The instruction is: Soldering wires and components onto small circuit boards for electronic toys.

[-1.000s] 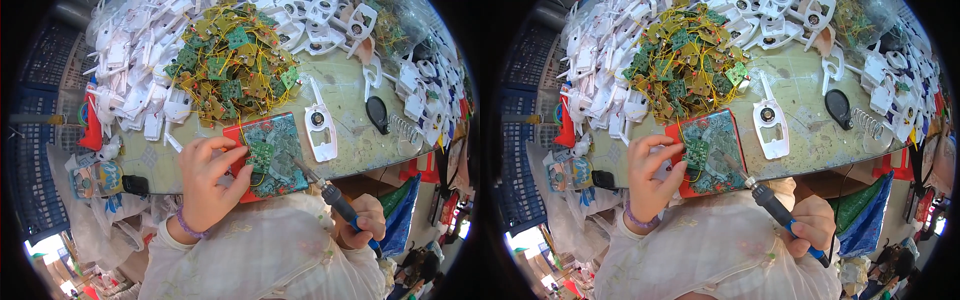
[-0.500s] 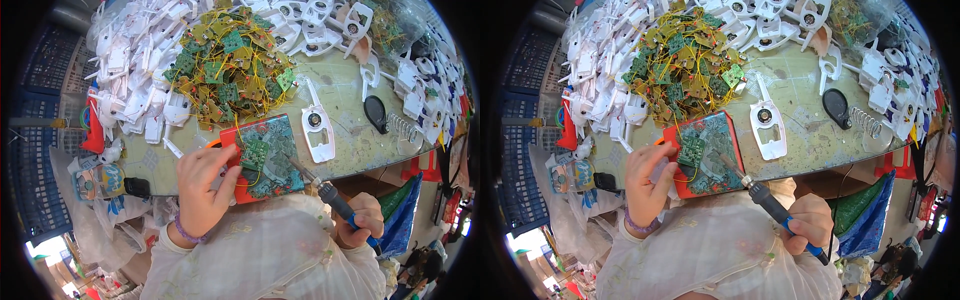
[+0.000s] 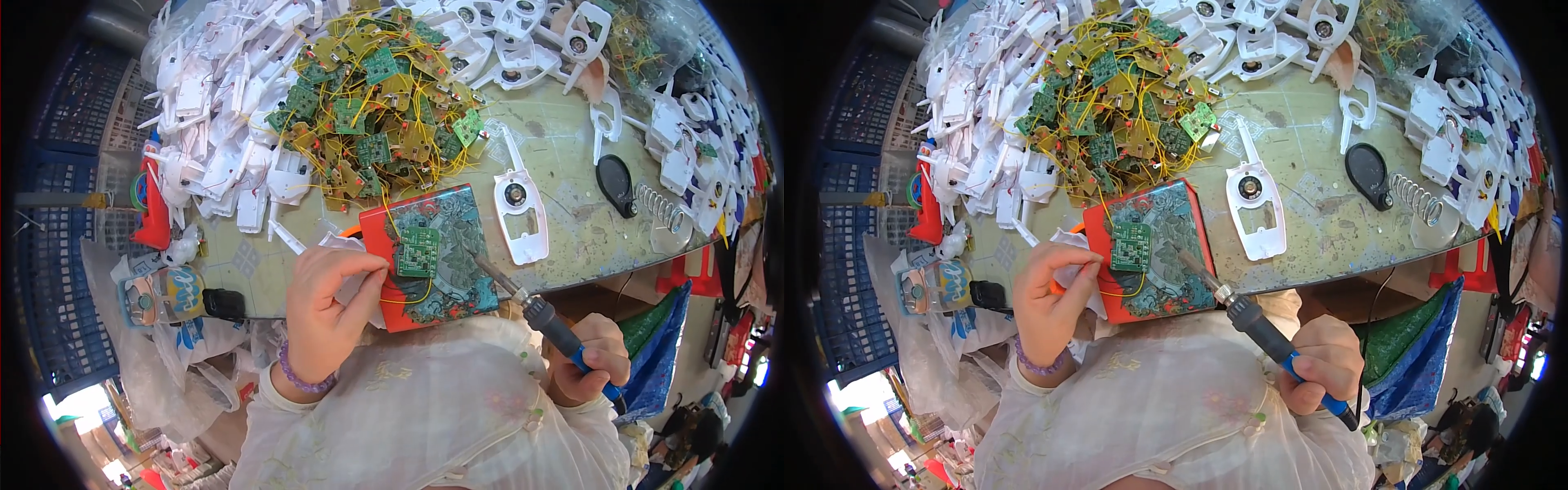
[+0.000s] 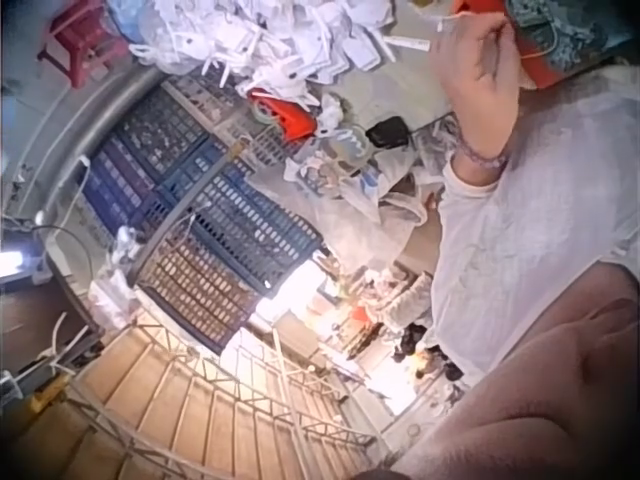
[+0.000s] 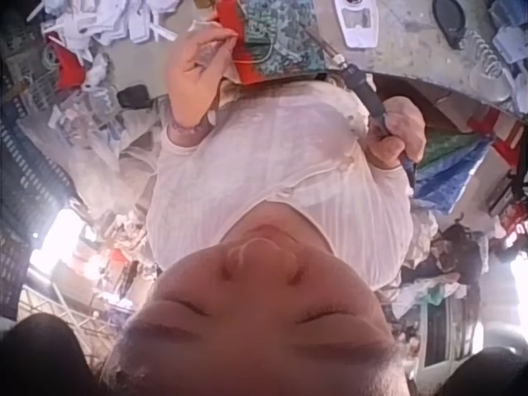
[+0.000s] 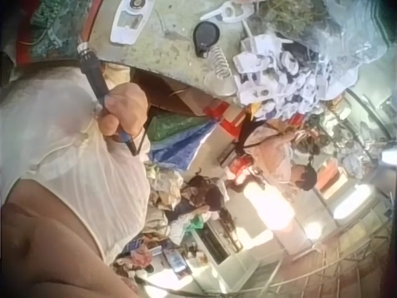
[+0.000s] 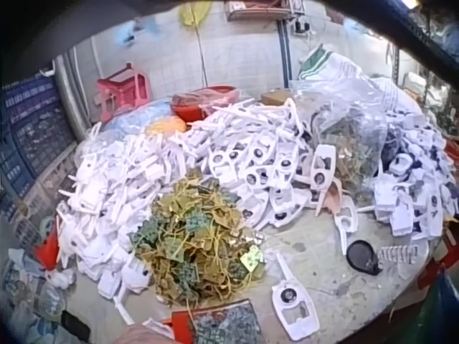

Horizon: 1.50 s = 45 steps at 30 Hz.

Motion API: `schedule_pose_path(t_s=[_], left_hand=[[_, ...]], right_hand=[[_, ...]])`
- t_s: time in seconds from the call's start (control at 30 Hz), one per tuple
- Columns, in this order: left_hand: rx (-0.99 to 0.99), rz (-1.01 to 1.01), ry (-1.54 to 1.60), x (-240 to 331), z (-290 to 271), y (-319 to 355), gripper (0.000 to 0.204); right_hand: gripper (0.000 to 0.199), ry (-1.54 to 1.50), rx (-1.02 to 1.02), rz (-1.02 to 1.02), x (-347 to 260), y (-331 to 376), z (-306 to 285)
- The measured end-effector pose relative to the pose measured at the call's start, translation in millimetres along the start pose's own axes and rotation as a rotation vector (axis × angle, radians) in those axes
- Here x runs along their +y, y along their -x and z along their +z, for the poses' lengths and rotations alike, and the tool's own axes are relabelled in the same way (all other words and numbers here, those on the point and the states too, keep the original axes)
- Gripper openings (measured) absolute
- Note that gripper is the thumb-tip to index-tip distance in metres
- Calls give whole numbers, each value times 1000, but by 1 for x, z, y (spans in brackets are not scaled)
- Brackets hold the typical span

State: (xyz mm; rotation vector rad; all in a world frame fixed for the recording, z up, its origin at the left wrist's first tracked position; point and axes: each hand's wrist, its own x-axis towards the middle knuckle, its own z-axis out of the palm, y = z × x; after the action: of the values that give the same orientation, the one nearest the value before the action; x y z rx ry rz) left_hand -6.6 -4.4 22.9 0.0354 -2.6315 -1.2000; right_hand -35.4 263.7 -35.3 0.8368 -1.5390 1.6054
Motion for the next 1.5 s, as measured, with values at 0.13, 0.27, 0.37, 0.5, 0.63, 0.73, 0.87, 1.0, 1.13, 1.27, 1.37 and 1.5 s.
schedule_pose_path(t_s=[0.13,0.27,0.37,0.5,0.63,0.73,0.87,1.0,1.13,1.27,1.37,1.5], left_hand=[[-46,58,81,-5,-3,0,17],[-124,84,39,-2,-6,-3,18],[-98,130,16,-7,-3,-3,20],[-81,215,8,-7,2,-5,20],[-151,203,39,-8,-2,-7,19],[-88,103,71,-7,-1,-4,19],[-36,225,-92,-6,0,-4,19],[-43,224,-101,-9,-3,0,18],[-59,176,-60,-9,-4,3,17],[-40,172,-36,-9,-2,5,16],[-27,134,-14,-8,-1,4,15],[0,153,-20,-9,2,4,16]], right_hand=[[27,-18,-2,73,-2,0,0],[27,-3,-28,105,-3,-1,-1],[28,-15,-87,151,-4,-2,-3],[29,-34,-104,182,-5,1,-4],[28,-52,-121,229,-6,2,-5],[26,-54,-155,287,-8,0,-1],[40,-146,-288,468,-3,-9,21],[48,46,-652,245,23,-36,49],[49,159,-784,163,30,-48,69],[52,209,-850,122,30,-48,76],[54,171,-864,108,29,-48,81],[55,159,-874,113,28,-45,82]])
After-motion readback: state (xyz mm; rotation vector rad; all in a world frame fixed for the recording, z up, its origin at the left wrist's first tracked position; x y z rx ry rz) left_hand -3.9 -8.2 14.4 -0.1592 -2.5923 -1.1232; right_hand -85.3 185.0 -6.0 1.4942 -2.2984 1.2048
